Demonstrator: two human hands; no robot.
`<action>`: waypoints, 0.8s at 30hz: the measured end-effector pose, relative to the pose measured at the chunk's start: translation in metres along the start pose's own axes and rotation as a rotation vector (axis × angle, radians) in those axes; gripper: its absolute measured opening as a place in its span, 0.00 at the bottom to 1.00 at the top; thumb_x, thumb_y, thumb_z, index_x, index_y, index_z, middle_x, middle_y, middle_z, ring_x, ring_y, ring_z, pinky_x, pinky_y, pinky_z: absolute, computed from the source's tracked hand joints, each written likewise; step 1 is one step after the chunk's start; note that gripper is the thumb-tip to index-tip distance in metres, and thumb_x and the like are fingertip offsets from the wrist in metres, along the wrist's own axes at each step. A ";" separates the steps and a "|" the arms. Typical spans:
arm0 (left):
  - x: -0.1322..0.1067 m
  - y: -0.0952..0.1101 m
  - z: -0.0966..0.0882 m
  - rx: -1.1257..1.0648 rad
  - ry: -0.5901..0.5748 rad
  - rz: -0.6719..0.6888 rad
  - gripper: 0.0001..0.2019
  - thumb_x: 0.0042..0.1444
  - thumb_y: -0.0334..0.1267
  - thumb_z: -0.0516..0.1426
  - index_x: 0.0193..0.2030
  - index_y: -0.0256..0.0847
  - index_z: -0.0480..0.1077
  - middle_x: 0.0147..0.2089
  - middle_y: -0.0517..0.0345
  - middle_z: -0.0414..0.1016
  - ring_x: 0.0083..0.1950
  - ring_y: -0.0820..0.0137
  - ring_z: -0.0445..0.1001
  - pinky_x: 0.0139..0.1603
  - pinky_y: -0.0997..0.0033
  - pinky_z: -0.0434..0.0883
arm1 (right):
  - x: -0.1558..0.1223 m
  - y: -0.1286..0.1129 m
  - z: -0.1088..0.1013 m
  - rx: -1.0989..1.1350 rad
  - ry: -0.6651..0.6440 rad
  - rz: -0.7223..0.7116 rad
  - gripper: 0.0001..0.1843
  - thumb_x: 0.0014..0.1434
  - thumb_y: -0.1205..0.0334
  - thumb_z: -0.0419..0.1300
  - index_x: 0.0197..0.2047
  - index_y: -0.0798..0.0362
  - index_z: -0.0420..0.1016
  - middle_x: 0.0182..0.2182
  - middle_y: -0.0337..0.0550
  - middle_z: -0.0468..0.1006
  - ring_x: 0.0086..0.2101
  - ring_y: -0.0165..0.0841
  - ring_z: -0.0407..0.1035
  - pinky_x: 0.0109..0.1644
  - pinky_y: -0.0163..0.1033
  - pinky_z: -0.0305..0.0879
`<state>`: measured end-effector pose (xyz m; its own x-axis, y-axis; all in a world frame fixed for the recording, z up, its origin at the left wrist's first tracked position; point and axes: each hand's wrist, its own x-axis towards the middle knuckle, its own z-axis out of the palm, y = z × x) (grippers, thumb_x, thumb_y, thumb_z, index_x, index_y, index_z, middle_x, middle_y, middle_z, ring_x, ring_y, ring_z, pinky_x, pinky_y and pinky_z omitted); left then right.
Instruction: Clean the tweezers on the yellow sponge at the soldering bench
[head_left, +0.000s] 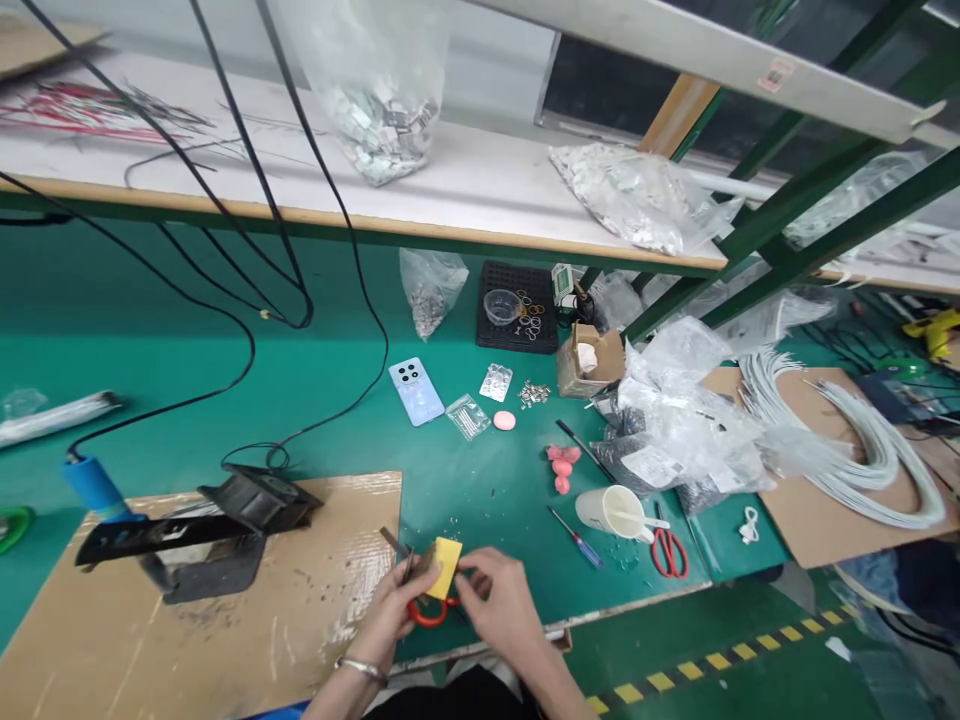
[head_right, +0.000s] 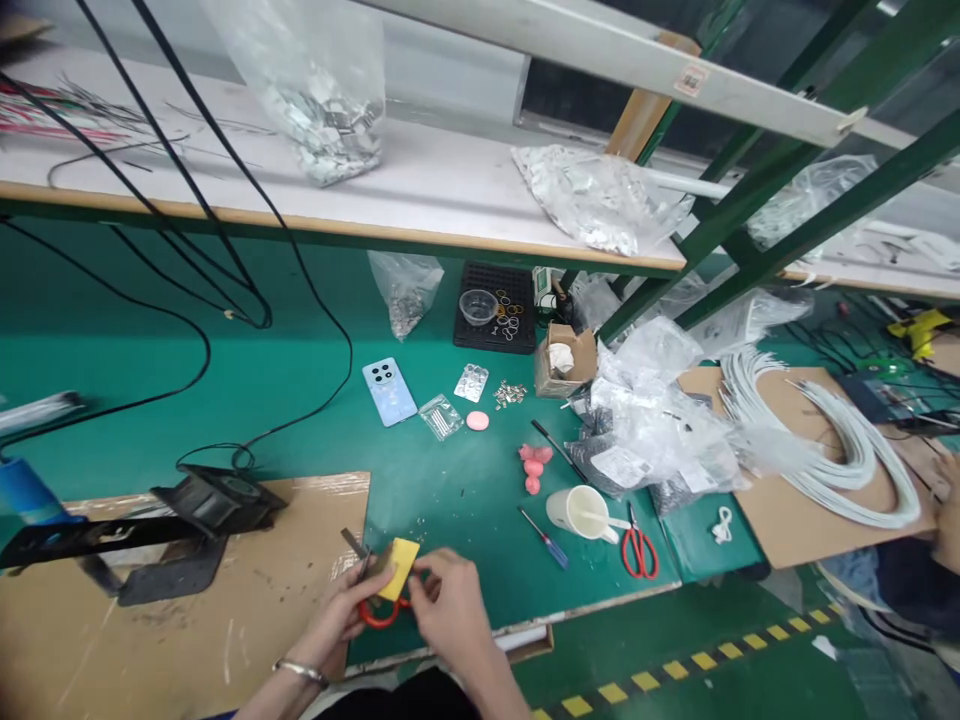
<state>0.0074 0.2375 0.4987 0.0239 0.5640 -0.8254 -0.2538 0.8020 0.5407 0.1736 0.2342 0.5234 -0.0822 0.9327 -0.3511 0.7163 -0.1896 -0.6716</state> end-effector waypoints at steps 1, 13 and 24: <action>0.000 0.001 -0.002 -0.014 0.018 0.002 0.35 0.27 0.57 0.72 0.38 0.38 0.67 0.17 0.73 0.58 0.16 0.85 0.43 0.18 0.81 0.37 | 0.009 0.008 -0.013 -0.058 0.055 0.038 0.12 0.62 0.68 0.57 0.46 0.50 0.78 0.39 0.41 0.80 0.34 0.32 0.75 0.39 0.32 0.69; -0.027 0.021 -0.030 -0.203 0.180 0.111 0.29 0.31 0.49 0.74 0.36 0.36 0.69 0.19 0.74 0.52 0.18 0.87 0.38 0.18 0.85 0.39 | 0.107 0.081 -0.069 -0.455 0.326 0.333 0.26 0.59 0.75 0.53 0.61 0.63 0.62 0.51 0.65 0.67 0.41 0.46 0.75 0.44 0.44 0.69; -0.057 -0.028 -0.047 -0.364 0.417 0.091 0.24 0.29 0.47 0.74 0.30 0.38 0.71 0.20 0.66 0.64 0.14 0.88 0.43 0.19 0.85 0.39 | 0.149 0.049 -0.054 -0.307 0.232 0.009 0.23 0.64 0.66 0.53 0.62 0.59 0.65 0.50 0.56 0.72 0.46 0.43 0.72 0.51 0.42 0.67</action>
<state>-0.0325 0.1735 0.5234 -0.3793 0.4431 -0.8123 -0.5563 0.5923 0.5829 0.2344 0.3801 0.4735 0.0581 0.9828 -0.1755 0.8935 -0.1296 -0.4299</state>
